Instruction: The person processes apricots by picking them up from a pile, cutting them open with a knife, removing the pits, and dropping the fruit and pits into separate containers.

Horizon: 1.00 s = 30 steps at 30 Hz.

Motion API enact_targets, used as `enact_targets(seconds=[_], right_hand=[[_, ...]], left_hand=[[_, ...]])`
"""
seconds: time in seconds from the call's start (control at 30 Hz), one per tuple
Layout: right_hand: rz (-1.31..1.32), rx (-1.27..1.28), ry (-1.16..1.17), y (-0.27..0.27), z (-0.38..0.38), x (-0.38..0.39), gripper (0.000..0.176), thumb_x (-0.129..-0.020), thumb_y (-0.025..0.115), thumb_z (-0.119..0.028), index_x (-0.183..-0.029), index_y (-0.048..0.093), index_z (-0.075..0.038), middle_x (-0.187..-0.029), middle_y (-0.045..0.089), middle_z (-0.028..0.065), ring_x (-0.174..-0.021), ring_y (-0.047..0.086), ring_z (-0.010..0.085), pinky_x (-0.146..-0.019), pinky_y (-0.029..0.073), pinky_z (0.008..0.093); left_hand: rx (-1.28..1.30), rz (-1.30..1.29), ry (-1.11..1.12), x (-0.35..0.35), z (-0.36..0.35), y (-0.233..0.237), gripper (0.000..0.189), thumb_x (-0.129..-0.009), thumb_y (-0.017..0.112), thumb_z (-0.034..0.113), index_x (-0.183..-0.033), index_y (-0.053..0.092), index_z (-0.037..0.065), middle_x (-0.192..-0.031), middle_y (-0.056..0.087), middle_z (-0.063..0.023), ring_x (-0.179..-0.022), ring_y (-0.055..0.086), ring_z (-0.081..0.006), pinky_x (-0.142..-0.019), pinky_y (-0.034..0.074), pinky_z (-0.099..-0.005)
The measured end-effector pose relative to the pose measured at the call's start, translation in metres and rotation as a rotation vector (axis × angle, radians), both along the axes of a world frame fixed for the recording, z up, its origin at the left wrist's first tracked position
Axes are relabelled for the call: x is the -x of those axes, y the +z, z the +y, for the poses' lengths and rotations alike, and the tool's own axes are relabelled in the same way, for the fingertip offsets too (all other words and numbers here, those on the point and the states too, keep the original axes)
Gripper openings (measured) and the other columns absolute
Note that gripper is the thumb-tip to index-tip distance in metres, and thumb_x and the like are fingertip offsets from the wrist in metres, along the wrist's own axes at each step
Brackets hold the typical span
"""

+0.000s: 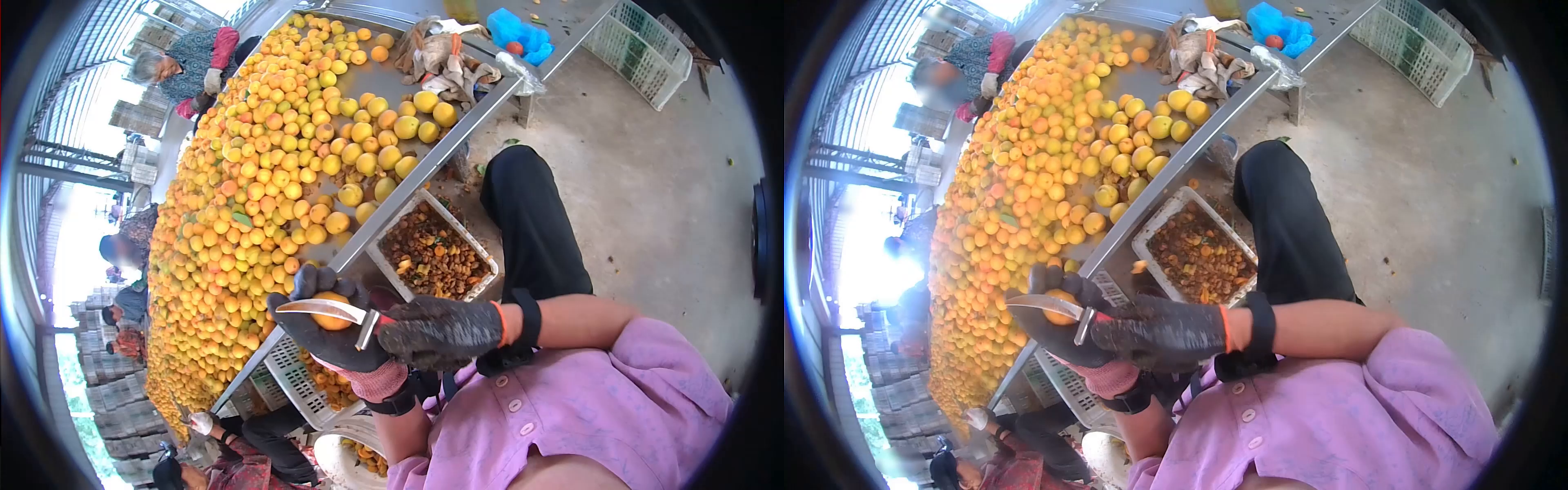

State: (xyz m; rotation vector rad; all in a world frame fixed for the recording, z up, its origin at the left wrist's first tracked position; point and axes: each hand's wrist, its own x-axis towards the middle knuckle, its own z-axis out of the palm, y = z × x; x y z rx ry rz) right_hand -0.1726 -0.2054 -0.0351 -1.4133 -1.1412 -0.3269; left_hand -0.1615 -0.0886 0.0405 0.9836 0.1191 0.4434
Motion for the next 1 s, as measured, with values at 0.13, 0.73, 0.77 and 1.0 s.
enact_targets(seconds=[0.13, 0.73, 0.77, 1.0], right_hand=[[0.848, 0.128, 0.200, 0.065, -0.036, 0.001, 0.036, -0.091, 0.048, -0.034, -0.109, 0.051, -0.003, -0.078, 0.060, 0.0192, -0.071, 0.059, 0.0357, -0.062, 0.045, 0.0427], [0.502, 0.284, -0.315, 0.060, -0.052, 0.004, 0.036, -0.088, 0.052, -0.038, -0.088, 0.054, -0.002, -0.063, 0.056, 0.0165, -0.055, 0.057, 0.0345, -0.047, 0.043, 0.0417], [0.503, 0.308, -0.332, 0.062, -0.052, 0.006, 0.034, -0.087, 0.052, -0.036, -0.089, 0.054, -0.002, -0.063, 0.056, 0.0167, -0.055, 0.057, 0.0344, -0.047, 0.044, 0.0415], [0.401, 0.253, -0.347, 0.054, -0.054, -0.007, 0.022, -0.082, 0.056, -0.022, -0.093, 0.055, -0.003, -0.067, 0.055, 0.0173, -0.058, 0.058, 0.0338, -0.049, 0.045, 0.0410]], left_hand=[[-0.038, 0.083, 0.052, -0.007, -0.026, 0.020, 0.064, -0.089, 0.040, 0.056, -0.120, 0.049, 0.001, -0.072, 0.050, -0.0004, -0.054, 0.044, -0.0090, -0.044, 0.037, -0.0222], [-0.088, 0.078, 0.000, -0.010, -0.064, 0.022, 0.068, -0.089, 0.042, 0.055, -0.130, 0.037, 0.001, -0.076, 0.053, -0.0028, -0.056, 0.048, -0.0117, -0.044, 0.038, -0.0238], [-0.136, 0.080, 0.030, -0.008, -0.067, 0.025, 0.067, -0.090, 0.041, 0.053, -0.132, 0.034, 0.001, -0.075, 0.053, -0.0032, -0.057, 0.050, -0.0124, -0.045, 0.039, -0.0241], [-0.739, 0.120, 0.109, -0.014, -0.062, 0.031, 0.054, -0.095, 0.037, 0.037, -0.137, 0.025, 0.005, -0.089, 0.061, -0.0110, -0.068, 0.059, -0.0193, -0.061, 0.049, -0.0299]])
